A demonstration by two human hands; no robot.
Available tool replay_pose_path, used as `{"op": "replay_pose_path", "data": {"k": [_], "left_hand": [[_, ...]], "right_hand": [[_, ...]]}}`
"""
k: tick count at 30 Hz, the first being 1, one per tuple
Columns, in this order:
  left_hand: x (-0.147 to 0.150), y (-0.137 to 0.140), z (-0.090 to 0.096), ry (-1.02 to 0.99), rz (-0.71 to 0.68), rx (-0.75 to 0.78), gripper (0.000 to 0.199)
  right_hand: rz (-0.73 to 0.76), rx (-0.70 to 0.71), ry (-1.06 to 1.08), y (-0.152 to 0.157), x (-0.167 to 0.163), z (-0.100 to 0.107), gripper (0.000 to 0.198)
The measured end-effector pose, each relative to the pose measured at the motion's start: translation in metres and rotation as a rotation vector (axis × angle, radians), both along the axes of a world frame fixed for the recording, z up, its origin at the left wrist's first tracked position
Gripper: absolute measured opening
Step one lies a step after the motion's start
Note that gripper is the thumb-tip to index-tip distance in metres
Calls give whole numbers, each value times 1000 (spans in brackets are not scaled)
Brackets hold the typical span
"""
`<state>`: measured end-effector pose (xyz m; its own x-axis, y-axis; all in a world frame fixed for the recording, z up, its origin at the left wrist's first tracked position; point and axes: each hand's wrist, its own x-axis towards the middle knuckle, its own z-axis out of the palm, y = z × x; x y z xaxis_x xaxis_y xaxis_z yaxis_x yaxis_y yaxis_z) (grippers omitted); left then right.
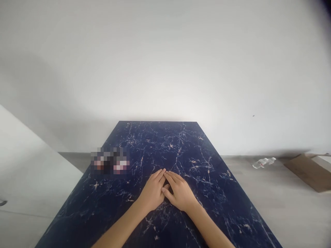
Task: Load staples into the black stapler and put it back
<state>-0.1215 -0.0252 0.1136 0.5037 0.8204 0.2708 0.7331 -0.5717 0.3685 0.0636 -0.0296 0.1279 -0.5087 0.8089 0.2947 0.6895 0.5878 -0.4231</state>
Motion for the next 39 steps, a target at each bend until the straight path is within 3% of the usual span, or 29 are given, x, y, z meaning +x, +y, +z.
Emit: {"op": "replay_pose_path", "data": {"k": [10, 20, 25, 31, 39], "left_hand": [[10, 10, 10, -112, 134, 5, 27], [2, 9, -2, -110, 52, 28, 40], [5, 5, 6, -156, 78, 2, 15], [5, 4, 6, -123, 73, -33, 32], [5, 3, 6, -78, 10, -51, 36]], "right_hand": [[-79, -4, 123, 11, -5, 0, 36], [-66, -31, 177, 15, -1, -1, 31], [-74, -54, 227, 12, 0, -5, 17], [-142, -79, 200, 8, -1, -8, 23], [-133, -49, 146, 8, -1, -10, 24]]}}
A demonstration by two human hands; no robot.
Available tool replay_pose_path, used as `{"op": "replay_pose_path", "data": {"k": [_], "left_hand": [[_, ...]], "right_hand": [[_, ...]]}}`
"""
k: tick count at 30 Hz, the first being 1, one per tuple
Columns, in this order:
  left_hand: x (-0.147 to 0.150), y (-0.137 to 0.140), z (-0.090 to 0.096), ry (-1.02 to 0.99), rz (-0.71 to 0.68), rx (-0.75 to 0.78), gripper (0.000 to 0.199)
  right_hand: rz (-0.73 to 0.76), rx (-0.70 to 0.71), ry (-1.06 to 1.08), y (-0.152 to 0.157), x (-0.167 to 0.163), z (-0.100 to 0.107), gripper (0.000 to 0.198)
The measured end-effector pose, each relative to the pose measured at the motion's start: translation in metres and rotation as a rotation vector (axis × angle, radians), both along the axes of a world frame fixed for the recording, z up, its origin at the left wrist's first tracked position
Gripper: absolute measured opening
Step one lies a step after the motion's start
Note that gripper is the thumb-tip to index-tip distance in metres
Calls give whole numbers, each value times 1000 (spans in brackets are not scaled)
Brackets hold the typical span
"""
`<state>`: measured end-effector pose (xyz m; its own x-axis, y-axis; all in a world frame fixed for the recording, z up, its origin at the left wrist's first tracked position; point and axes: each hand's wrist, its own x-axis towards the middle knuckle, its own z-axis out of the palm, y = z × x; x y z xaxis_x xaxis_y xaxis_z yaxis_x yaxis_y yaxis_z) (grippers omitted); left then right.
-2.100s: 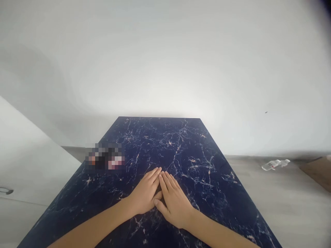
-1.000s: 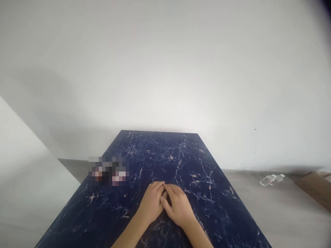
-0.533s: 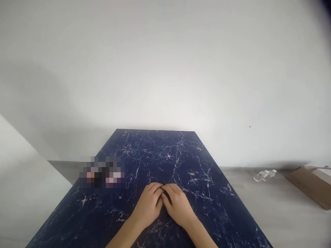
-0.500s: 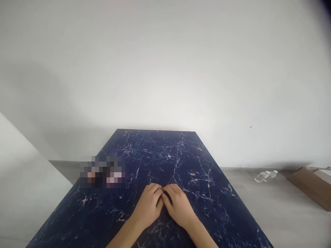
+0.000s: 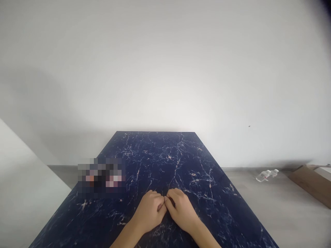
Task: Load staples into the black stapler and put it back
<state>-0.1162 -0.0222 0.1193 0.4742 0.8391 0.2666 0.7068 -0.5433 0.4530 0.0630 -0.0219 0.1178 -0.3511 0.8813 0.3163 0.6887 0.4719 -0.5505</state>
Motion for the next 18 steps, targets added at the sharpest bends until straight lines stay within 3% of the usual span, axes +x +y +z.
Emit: {"op": "replay_pose_path", "data": {"k": [18], "left_hand": [[-1, -1, 1, -11, -15, -14, 34]], "right_hand": [[24, -60, 19, -5, 2, 5, 24]]}}
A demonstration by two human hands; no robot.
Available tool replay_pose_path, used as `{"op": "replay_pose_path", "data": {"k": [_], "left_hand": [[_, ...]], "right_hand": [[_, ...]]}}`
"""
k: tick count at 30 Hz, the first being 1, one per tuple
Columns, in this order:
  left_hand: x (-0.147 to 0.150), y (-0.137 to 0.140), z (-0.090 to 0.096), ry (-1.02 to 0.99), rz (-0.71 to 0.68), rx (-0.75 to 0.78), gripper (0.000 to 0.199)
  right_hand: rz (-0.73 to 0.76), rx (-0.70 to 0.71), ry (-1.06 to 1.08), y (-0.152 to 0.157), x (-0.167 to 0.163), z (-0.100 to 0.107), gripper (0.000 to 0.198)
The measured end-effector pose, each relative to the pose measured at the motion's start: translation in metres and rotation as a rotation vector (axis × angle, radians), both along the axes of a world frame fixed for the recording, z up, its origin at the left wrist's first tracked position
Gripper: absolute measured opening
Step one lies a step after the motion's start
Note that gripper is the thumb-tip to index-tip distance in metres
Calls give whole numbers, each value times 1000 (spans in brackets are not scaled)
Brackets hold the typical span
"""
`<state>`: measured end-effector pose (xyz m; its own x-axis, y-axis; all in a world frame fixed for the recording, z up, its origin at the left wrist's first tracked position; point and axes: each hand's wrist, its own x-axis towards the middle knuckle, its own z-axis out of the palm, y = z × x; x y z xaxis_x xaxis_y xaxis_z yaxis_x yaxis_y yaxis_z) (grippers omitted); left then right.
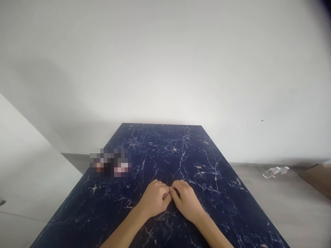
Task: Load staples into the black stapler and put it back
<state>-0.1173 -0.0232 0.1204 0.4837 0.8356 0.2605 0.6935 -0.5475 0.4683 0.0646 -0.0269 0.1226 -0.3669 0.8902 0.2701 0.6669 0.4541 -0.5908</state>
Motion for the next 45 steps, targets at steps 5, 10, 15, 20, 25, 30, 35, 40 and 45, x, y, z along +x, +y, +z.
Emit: {"op": "replay_pose_path", "data": {"k": [5, 10, 15, 20, 25, 30, 35, 40, 45], "left_hand": [[-1, 1, -1, -11, -7, -6, 37], [-1, 1, -2, -13, -9, -28, 37], [-1, 0, 0, -25, -19, -41, 36], [-1, -1, 1, -51, -27, -45, 37], [-3, -5, 2, -100, -18, -61, 42], [-6, -3, 1, -112, 2, -77, 44], [-5, -1, -1, -98, 2, -75, 43], [-5, 2, -3, -110, 15, 48, 43], [-53, 21, 8, -239, 294, 563, 47]], "right_hand": [[1, -10, -11, 0, 1, 0, 24], [-1, -24, 6, 2, 1, -2, 23], [-6, -39, 4, 1, 2, -3, 24], [2, -52, 29, -2, 5, -3, 25], [-31, -51, 59, -3, 8, -6, 36], [-29, -57, 83, -3, 10, -12, 49], [-1, -105, 85, -2, 11, -15, 51], [9, -148, 94, -1, 12, -14, 52], [23, -186, 102, -1, 15, -15, 53]]}}
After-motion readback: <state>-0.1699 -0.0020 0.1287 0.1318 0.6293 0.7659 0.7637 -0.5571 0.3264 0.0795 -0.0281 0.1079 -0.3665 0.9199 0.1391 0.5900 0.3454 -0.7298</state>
